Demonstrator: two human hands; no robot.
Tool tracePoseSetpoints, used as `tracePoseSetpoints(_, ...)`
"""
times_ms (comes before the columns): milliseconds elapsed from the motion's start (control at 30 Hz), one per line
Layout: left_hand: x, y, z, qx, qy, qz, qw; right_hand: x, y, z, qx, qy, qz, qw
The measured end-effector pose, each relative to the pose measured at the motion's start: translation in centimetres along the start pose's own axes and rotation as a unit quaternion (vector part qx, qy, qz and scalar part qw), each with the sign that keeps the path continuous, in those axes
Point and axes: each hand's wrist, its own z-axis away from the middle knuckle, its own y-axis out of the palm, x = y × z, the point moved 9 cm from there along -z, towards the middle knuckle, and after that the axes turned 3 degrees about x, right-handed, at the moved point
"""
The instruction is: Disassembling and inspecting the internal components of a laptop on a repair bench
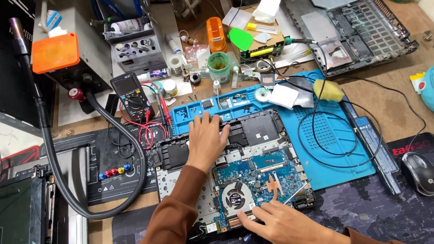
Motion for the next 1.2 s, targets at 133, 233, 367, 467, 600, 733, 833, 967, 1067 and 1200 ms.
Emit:
tracePoseSetpoints(133,-0.2,0.1,-0.5,0.023,0.000,-0.022,0.999,0.0,0.1,0.0,0.001,-0.007,0.004,1.000)
tracePoseSetpoints(233,-0.6,-0.3,-0.8,0.050,0.005,-0.009,0.999,0.1,0.1,-0.1,0.000,-0.015,0.009,1.000)
tracePoseSetpoints(367,-0.8,-0.1,-1.0,0.067,0.005,-0.006,0.998,0.2,-0.4,-0.2,-0.010,-0.029,0.030,0.999)
tracePoseSetpoints(467,-0.9,-0.4,-1.0,0.059,0.010,-0.006,0.998,0.1,-0.5,-0.2,-0.002,-0.030,0.029,0.999)
tracePoseSetpoints(600,-0.8,-2.4,-1.9,0.085,0.000,-0.002,0.996,0.2,-0.5,-0.1,-0.006,-0.024,0.025,0.999)
tracePoseSetpoints(733,-0.4,-2.9,-2.8,0.159,-0.008,0.134,0.978,0.2,-0.3,-0.1,-0.018,-0.026,0.020,0.999)
tracePoseSetpoints(833,-0.7,-3.0,-3.0,0.187,0.000,0.190,0.964,0.1,-0.4,0.0,-0.021,-0.025,0.018,0.999)
tracePoseSetpoints(967,-0.2,-3.0,-2.7,0.173,-0.013,0.166,0.971,0.3,-0.2,0.2,-0.010,-0.019,0.014,1.000)
tracePoseSetpoints(1067,-0.1,-3.4,-2.9,0.162,-0.005,0.176,0.971,0.6,0.0,0.4,-0.007,-0.006,0.042,0.999)
tracePoseSetpoints(1200,0.2,-3.4,-2.8,0.182,-0.010,0.185,0.966,1.4,-0.4,0.9,0.012,0.000,0.023,1.000)
